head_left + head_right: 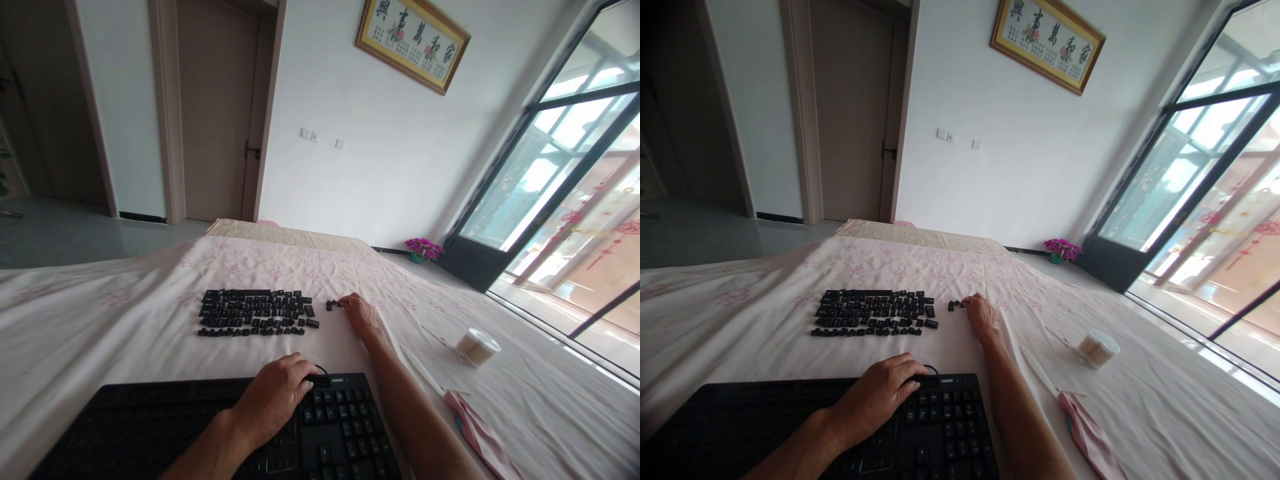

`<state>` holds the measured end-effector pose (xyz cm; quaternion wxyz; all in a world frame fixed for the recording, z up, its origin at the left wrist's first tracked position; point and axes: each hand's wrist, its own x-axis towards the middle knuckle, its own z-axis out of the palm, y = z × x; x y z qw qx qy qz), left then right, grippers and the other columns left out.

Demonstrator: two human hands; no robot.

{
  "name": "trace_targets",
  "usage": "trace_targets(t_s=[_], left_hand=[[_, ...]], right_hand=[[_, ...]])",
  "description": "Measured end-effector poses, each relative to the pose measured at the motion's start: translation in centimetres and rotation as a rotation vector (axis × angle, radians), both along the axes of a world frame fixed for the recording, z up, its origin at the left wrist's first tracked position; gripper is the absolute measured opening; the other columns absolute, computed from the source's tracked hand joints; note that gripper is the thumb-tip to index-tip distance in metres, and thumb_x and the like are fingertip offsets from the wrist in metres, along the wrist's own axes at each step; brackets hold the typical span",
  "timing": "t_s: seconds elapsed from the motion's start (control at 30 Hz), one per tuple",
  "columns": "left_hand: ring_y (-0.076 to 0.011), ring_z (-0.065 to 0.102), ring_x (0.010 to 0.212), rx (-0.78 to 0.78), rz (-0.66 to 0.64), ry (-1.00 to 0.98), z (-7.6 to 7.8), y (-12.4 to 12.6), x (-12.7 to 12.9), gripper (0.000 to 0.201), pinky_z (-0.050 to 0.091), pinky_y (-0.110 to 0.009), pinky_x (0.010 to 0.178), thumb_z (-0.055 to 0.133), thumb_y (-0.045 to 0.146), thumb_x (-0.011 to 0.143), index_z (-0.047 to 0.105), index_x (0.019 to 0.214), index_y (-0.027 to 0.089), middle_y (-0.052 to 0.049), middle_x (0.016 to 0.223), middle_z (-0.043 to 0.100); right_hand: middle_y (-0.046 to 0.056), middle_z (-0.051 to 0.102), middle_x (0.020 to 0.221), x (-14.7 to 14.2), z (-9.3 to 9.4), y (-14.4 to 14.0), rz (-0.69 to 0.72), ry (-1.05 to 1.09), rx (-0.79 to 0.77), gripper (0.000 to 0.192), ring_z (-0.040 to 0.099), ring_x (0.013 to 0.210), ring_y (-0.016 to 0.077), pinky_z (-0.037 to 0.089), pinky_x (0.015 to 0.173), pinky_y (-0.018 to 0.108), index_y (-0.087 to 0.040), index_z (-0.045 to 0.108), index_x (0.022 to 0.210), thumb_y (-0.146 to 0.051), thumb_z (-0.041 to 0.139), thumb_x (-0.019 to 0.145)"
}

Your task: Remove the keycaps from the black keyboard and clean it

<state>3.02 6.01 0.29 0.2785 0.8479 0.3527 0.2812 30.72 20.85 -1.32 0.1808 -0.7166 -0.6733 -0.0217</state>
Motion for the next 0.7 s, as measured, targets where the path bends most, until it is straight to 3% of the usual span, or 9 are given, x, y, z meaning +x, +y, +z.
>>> trace_targets(t_s=[0.3, 0.53, 0.7], left_hand=[[-0.0165, 0.06, 0.098, -0.002, 0.001, -0.004, -0.2, 0.1, 0.1, 0.025, 0.045, -0.027, 0.091, 0.052, 0.016, 0.088, 0.066, 0.105, 0.026, 0.0, 0.101, 0.066], [-0.017, 0.06, 0.098, -0.01, 0.006, -0.009, -0.2, 0.1, 0.0, 0.026, 0.045, -0.028, 0.092, 0.052, 0.015, 0.087, 0.066, 0.105, 0.026, 0.0, 0.101, 0.066], [-0.0173, 0.06, 0.098, -0.008, -0.004, -0.003, -0.2, 0.0, 0.1, 0.027, 0.045, -0.029, 0.092, 0.05, 0.016, 0.088, 0.066, 0.106, 0.026, -0.001, 0.101, 0.066]], right_hand=[[0.003, 0.07, 0.103, 0.2, -0.3, 1.4, -0.049, 0.027, 0.014, 0.028, 0.063, 0.091, 0.0201, 0.041, 0.071, 0.025, -0.026, 0.072, 0.1, -0.039, 0.049, 0.09], [-0.001, 0.068, 0.112, 0.4, -1.1, 1.2, -0.031, 0.063, 0.053, 0.027, 0.061, 0.102, 0.0208, 0.042, 0.082, 0.028, -0.03, 0.07, 0.104, -0.026, 0.049, 0.086], [-0.001, 0.068, 0.113, 0.8, -1.1, 0.6, 0.002, 0.079, 0.045, 0.034, 0.061, 0.101, 0.0199, 0.042, 0.081, 0.027, -0.031, 0.069, 0.108, -0.02, 0.053, 0.08]])
